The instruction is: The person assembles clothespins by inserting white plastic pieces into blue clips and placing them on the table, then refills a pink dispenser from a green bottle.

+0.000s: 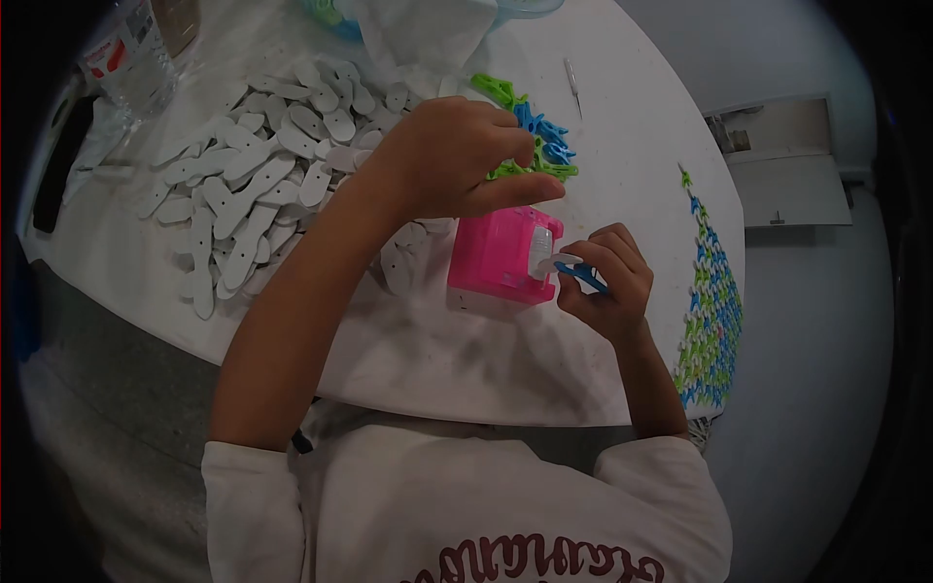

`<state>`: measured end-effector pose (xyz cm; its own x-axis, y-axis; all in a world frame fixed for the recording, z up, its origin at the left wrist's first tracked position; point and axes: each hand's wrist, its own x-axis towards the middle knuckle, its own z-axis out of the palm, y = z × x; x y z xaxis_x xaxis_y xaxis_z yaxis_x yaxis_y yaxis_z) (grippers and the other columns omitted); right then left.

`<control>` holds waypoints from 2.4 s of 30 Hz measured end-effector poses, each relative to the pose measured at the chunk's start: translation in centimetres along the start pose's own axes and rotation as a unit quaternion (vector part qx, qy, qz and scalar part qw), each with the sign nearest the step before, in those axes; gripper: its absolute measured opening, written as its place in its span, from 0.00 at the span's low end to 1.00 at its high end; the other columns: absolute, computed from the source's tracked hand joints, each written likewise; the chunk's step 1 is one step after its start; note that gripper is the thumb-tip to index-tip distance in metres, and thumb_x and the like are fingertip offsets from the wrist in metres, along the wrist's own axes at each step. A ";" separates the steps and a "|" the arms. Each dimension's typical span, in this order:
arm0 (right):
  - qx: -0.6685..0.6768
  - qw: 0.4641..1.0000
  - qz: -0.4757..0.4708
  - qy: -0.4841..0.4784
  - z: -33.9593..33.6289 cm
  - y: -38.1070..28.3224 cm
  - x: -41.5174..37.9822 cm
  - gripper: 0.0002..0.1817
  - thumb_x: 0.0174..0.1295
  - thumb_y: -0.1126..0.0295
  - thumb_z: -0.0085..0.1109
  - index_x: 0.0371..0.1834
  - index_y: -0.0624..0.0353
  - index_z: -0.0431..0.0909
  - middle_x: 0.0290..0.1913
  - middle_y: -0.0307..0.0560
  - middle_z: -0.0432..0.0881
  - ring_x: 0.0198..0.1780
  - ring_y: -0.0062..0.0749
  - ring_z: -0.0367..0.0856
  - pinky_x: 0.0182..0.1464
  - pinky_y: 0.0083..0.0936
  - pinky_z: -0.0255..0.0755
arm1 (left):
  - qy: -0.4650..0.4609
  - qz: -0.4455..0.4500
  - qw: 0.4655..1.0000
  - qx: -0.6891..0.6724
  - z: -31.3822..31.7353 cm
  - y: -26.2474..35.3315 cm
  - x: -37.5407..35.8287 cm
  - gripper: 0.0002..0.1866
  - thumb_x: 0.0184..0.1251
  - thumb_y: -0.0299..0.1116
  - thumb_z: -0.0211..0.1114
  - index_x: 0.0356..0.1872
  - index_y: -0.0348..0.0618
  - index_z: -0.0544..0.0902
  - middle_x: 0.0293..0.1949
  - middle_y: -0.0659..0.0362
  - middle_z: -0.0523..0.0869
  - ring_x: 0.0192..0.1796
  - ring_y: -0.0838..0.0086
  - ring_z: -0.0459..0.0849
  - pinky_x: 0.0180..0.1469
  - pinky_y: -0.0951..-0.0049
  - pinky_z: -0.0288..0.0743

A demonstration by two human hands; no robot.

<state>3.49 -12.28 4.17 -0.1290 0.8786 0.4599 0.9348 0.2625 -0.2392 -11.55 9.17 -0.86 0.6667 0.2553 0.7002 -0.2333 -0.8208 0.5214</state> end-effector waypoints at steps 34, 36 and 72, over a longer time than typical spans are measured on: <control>-0.104 0.958 -0.053 -0.262 -2.8 0.6 1.2 0.15 0.38 0.76 0.72 0.32 0.58 0.79 0.26 0.41 0.76 0.33 0.35 0.75 0.35 0.31 0.75 | -0.024 -0.041 0.998 0.038 -0.2 0.1 0.0 0.38 0.71 0.69 0.53 0.15 0.44 0.79 0.17 0.52 0.80 0.25 0.56 0.83 0.31 0.58 0.75; -0.110 0.954 -0.050 -0.276 -3.1 0.6 1.1 0.15 0.38 0.76 0.72 0.32 0.58 0.79 0.26 0.41 0.76 0.33 0.35 0.75 0.36 0.31 0.75 | -0.061 -0.042 0.996 0.057 -0.3 0.1 -0.1 0.34 0.74 0.65 0.54 0.20 0.44 0.80 0.18 0.58 0.78 0.24 0.63 0.79 0.30 0.61 0.71; 0.331 0.925 0.149 0.107 -9.4 -0.9 -0.1 0.19 0.61 0.64 0.74 0.50 0.66 0.86 0.42 0.50 0.83 0.39 0.27 0.80 0.35 0.20 0.74 | -0.043 -0.039 0.998 0.009 -0.4 0.5 0.0 0.30 0.71 0.60 0.61 0.21 0.43 0.83 0.20 0.54 0.81 0.27 0.58 0.82 0.35 0.58 0.74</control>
<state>5.81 -16.32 12.37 0.2364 0.8705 0.4316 0.5008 0.2714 -0.8219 -11.96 8.94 -0.40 0.7406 0.2751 0.6130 -0.1661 -0.8091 0.5638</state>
